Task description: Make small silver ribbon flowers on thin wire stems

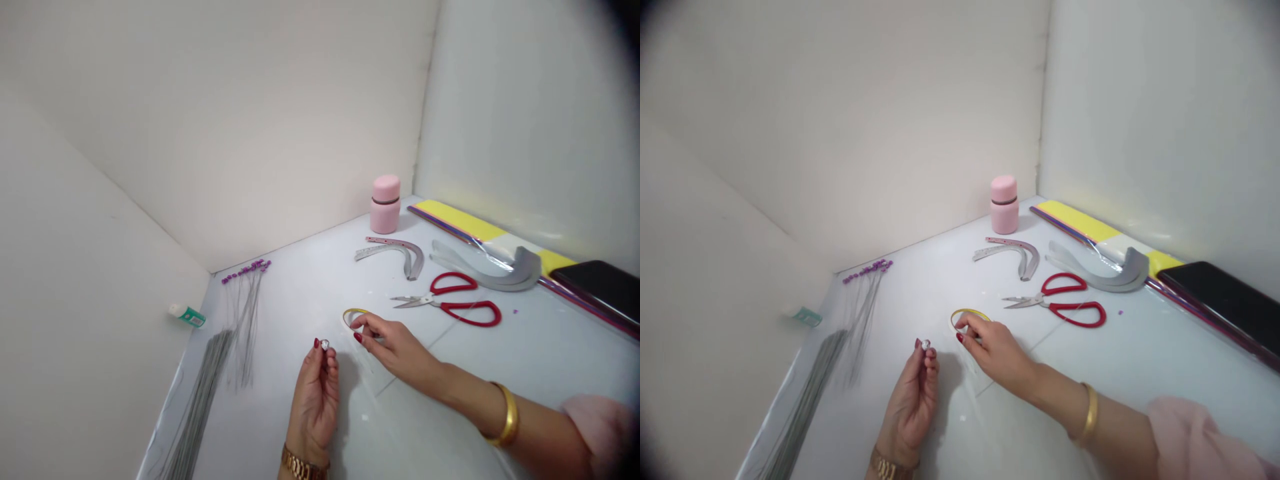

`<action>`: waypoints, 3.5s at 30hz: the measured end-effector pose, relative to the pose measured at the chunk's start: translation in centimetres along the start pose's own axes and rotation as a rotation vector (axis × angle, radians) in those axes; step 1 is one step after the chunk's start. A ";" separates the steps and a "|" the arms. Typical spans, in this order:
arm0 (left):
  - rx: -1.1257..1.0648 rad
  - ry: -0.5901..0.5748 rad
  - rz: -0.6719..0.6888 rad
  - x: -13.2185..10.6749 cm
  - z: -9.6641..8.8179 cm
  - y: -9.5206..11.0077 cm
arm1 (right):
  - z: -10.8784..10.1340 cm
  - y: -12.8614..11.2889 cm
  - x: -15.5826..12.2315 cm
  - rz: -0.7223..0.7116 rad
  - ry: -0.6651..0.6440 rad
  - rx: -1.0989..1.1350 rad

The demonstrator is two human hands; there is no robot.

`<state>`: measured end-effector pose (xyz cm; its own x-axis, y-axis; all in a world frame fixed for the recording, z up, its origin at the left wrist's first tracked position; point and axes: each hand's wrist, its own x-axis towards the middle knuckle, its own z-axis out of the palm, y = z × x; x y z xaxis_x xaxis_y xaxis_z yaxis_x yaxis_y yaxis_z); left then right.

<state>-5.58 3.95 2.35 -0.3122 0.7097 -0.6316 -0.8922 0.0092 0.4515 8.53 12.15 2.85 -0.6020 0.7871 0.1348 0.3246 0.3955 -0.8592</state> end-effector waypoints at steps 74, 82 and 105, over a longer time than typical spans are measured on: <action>0.554 -0.249 0.351 -0.3 -0.4 -1.3 | -1.1 -2.8 -1.1 -0.131 0.190 0.013; 0.578 -0.252 0.364 -0.4 -0.3 -1.3 | -1.1 -2.8 -1.1 -0.131 0.193 0.021; 0.553 -0.268 0.357 -0.8 0.1 -1.5 | -0.9 -2.4 -1.1 -0.134 0.193 -0.027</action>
<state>-3.97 3.45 2.22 -0.4003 0.8842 -0.2407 -0.4316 0.0497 0.9007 9.04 10.78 5.23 -0.4915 0.8016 0.3405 0.2721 0.5128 -0.8143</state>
